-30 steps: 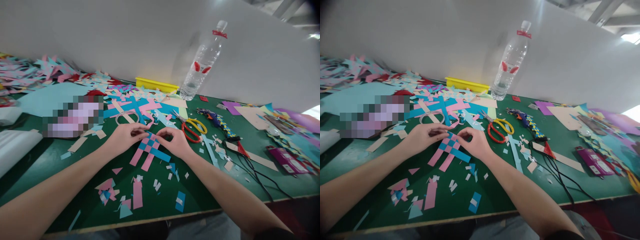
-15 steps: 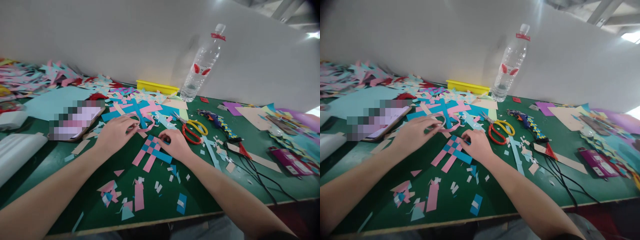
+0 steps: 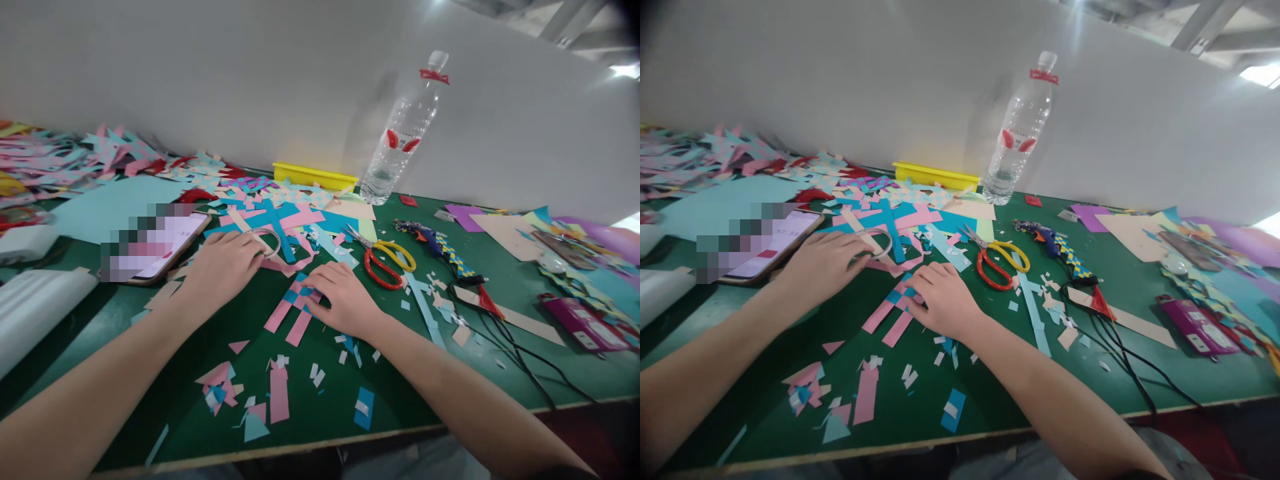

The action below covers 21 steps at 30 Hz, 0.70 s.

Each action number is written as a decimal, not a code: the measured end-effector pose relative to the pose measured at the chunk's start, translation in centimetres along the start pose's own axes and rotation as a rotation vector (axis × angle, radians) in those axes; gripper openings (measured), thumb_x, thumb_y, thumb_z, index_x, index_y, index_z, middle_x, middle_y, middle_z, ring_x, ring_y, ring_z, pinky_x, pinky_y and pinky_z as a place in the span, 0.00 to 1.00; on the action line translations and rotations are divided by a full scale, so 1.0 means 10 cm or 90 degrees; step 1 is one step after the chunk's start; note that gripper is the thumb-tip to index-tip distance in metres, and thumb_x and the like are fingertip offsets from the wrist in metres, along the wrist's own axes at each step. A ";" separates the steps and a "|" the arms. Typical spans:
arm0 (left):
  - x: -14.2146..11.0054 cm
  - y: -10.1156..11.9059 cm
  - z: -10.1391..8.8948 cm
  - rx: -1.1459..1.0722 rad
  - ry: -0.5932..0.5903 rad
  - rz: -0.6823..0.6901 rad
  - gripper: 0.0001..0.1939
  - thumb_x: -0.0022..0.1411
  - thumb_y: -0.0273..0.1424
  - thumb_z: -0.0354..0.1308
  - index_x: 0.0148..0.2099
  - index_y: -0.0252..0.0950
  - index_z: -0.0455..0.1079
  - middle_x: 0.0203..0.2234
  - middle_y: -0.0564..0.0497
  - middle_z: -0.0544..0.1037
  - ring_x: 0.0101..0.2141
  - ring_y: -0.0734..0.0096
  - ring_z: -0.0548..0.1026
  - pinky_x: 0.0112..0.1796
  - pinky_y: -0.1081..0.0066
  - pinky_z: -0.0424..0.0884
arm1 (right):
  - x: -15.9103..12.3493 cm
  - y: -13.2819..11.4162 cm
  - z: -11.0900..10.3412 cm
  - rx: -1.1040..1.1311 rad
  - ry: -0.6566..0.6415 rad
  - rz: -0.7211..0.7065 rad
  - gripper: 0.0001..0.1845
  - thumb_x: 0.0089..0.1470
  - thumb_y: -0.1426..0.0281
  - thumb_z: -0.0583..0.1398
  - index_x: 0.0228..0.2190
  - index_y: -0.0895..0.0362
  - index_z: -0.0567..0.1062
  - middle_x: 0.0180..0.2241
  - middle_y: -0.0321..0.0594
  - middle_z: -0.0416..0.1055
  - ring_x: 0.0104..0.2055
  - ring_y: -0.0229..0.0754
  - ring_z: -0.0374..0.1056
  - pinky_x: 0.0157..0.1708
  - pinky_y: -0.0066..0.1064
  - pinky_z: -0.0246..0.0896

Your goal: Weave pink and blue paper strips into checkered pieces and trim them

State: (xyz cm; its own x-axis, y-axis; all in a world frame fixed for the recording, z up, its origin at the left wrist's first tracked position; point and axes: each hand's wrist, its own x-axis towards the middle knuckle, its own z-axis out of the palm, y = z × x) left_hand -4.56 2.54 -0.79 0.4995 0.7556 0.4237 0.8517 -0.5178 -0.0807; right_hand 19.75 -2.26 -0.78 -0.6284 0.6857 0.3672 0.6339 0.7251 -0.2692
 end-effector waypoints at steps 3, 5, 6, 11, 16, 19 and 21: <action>-0.01 -0.02 0.00 -0.025 -0.027 0.008 0.17 0.63 0.25 0.43 0.44 0.38 0.72 0.43 0.46 0.78 0.43 0.54 0.73 0.43 0.57 0.62 | 0.00 0.01 0.01 0.011 0.000 -0.001 0.11 0.58 0.66 0.55 0.41 0.58 0.72 0.41 0.43 0.71 0.44 0.44 0.63 0.45 0.38 0.54; -0.01 -0.02 -0.01 -0.009 -0.035 0.001 0.18 0.61 0.24 0.42 0.44 0.37 0.73 0.42 0.44 0.78 0.43 0.52 0.73 0.42 0.56 0.62 | 0.00 0.01 0.01 0.018 0.005 0.008 0.11 0.57 0.68 0.56 0.40 0.58 0.72 0.41 0.43 0.72 0.44 0.44 0.63 0.46 0.38 0.55; -0.01 -0.02 -0.01 0.003 -0.039 -0.004 0.18 0.60 0.24 0.43 0.45 0.36 0.73 0.42 0.43 0.78 0.43 0.51 0.73 0.42 0.56 0.62 | 0.00 0.02 0.01 0.021 0.007 0.011 0.10 0.57 0.69 0.56 0.40 0.58 0.72 0.41 0.43 0.72 0.44 0.44 0.64 0.46 0.38 0.55; -0.03 0.01 -0.04 0.039 -0.066 -0.019 0.17 0.58 0.24 0.46 0.46 0.35 0.72 0.42 0.42 0.78 0.43 0.49 0.73 0.42 0.54 0.61 | 0.00 0.03 0.02 0.034 0.022 0.005 0.11 0.57 0.68 0.56 0.41 0.57 0.72 0.42 0.43 0.72 0.47 0.45 0.64 0.50 0.40 0.54; -0.03 0.01 -0.04 0.025 -0.048 -0.032 0.17 0.62 0.25 0.44 0.45 0.39 0.71 0.45 0.45 0.77 0.43 0.51 0.73 0.43 0.53 0.59 | 0.01 0.02 0.02 0.033 0.045 0.011 0.11 0.58 0.68 0.55 0.42 0.57 0.71 0.44 0.43 0.72 0.48 0.45 0.64 0.52 0.40 0.54; -0.02 0.01 -0.04 0.002 -0.024 -0.034 0.16 0.64 0.26 0.43 0.45 0.38 0.71 0.45 0.45 0.76 0.44 0.53 0.73 0.47 0.54 0.58 | 0.01 0.02 0.00 0.025 0.047 0.037 0.12 0.58 0.68 0.54 0.43 0.57 0.71 0.45 0.44 0.71 0.49 0.44 0.63 0.53 0.40 0.54; -0.02 0.01 -0.04 -0.018 -0.019 -0.033 0.16 0.65 0.27 0.42 0.47 0.38 0.71 0.46 0.45 0.76 0.45 0.53 0.72 0.48 0.54 0.57 | 0.01 0.02 -0.02 0.016 0.042 0.053 0.12 0.59 0.68 0.53 0.43 0.57 0.71 0.49 0.44 0.69 0.53 0.45 0.62 0.54 0.41 0.54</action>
State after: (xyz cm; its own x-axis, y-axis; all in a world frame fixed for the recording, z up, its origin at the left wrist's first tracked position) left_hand -4.66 2.17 -0.50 0.4598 0.7927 0.4002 0.8719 -0.4885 -0.0341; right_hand 19.90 -2.02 -0.63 -0.5424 0.7384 0.4006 0.6707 0.6678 -0.3228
